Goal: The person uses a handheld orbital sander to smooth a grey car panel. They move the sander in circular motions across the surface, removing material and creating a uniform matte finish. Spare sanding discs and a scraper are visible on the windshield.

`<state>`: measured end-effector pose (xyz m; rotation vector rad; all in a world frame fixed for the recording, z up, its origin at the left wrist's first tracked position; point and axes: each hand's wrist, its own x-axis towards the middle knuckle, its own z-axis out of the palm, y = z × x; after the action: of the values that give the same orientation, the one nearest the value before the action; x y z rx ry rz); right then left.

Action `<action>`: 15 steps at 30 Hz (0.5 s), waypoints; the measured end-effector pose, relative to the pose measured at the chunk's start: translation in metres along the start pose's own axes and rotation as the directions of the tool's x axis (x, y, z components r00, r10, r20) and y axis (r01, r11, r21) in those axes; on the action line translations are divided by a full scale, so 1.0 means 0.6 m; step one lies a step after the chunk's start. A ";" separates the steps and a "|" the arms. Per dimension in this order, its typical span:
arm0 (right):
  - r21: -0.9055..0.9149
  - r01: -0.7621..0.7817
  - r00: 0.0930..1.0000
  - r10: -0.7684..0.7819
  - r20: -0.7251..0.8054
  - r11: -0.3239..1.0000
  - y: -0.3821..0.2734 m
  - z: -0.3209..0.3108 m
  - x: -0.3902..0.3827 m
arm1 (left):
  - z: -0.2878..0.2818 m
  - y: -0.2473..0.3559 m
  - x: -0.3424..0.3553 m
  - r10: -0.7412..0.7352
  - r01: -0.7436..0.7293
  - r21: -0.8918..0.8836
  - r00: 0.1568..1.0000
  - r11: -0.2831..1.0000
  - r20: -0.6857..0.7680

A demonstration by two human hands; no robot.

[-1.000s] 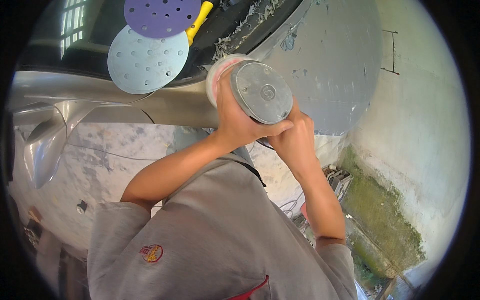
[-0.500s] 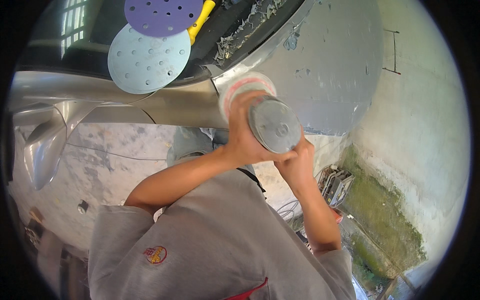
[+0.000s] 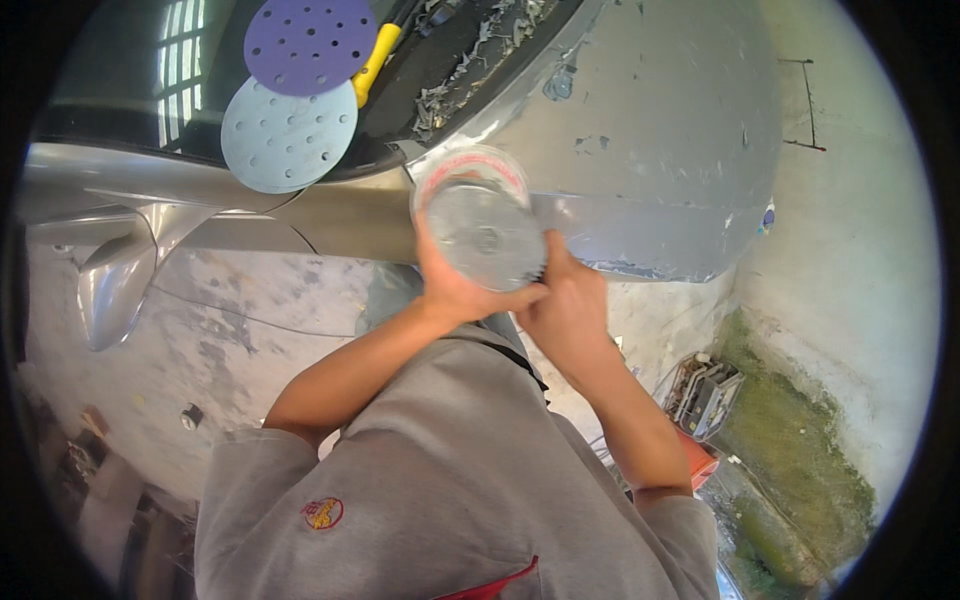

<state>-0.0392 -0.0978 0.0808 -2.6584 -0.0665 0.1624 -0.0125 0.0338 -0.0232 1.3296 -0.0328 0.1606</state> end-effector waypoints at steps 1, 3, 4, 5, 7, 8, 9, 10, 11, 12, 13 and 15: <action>-0.015 0.030 0.998 -0.029 0.055 0.999 0.002 0.003 0.001 | -0.002 0.000 -0.002 -0.014 0.011 -0.063 0.999 0.998 -0.052; -0.011 0.005 0.999 -0.004 0.047 1.000 0.008 0.007 0.002 | -0.005 0.002 -0.004 -0.031 0.031 0.019 1.000 0.999 -0.008; 0.005 0.037 0.999 -0.037 0.023 0.999 0.012 0.007 0.002 | -0.005 0.002 -0.002 0.015 -0.017 0.092 1.000 0.996 0.018; 0.007 0.063 0.998 -0.063 -0.011 0.998 0.018 0.004 0.006 | -0.002 0.002 0.004 0.061 -0.063 0.103 0.998 0.993 0.018; 0.036 0.000 1.000 0.000 -0.009 0.999 0.035 -0.008 0.020 | 0.015 -0.001 0.029 0.157 -0.166 0.200 0.986 0.966 0.063; 0.024 -0.040 0.999 0.040 -0.021 0.999 0.043 -0.017 0.029 | 0.027 -0.004 0.049 0.202 -0.226 0.274 0.973 0.935 0.112; 0.032 -0.037 0.999 0.038 -0.039 0.999 0.051 -0.027 0.040 | 0.040 -0.007 0.071 0.191 -0.239 0.347 0.967 0.907 0.166; 0.031 -0.038 0.997 0.040 -0.067 0.999 0.059 -0.037 0.055 | 0.059 -0.008 0.095 0.198 -0.236 0.332 0.969 0.913 0.145; 0.020 -0.020 0.994 0.022 -0.104 1.000 0.065 -0.044 0.072 | 0.077 -0.011 0.124 0.203 -0.248 0.299 0.964 0.922 0.174; 0.026 -0.067 0.984 0.071 -0.166 0.997 0.069 -0.050 0.090 | 0.092 -0.012 0.153 0.169 -0.219 0.254 0.964 0.942 0.205; -0.010 -0.097 0.984 0.094 -0.153 0.995 0.070 -0.057 0.100 | 0.103 -0.009 0.173 0.128 -0.176 0.203 0.965 0.963 0.227; -0.066 -0.103 0.984 0.092 -0.151 0.992 0.065 -0.066 0.113 | 0.106 -0.001 0.189 0.112 -0.155 0.176 0.966 0.972 0.232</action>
<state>0.0335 -0.1452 0.0907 -2.7397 0.1085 -0.0054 0.1042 -0.0168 0.0046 1.5355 -0.3029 0.1322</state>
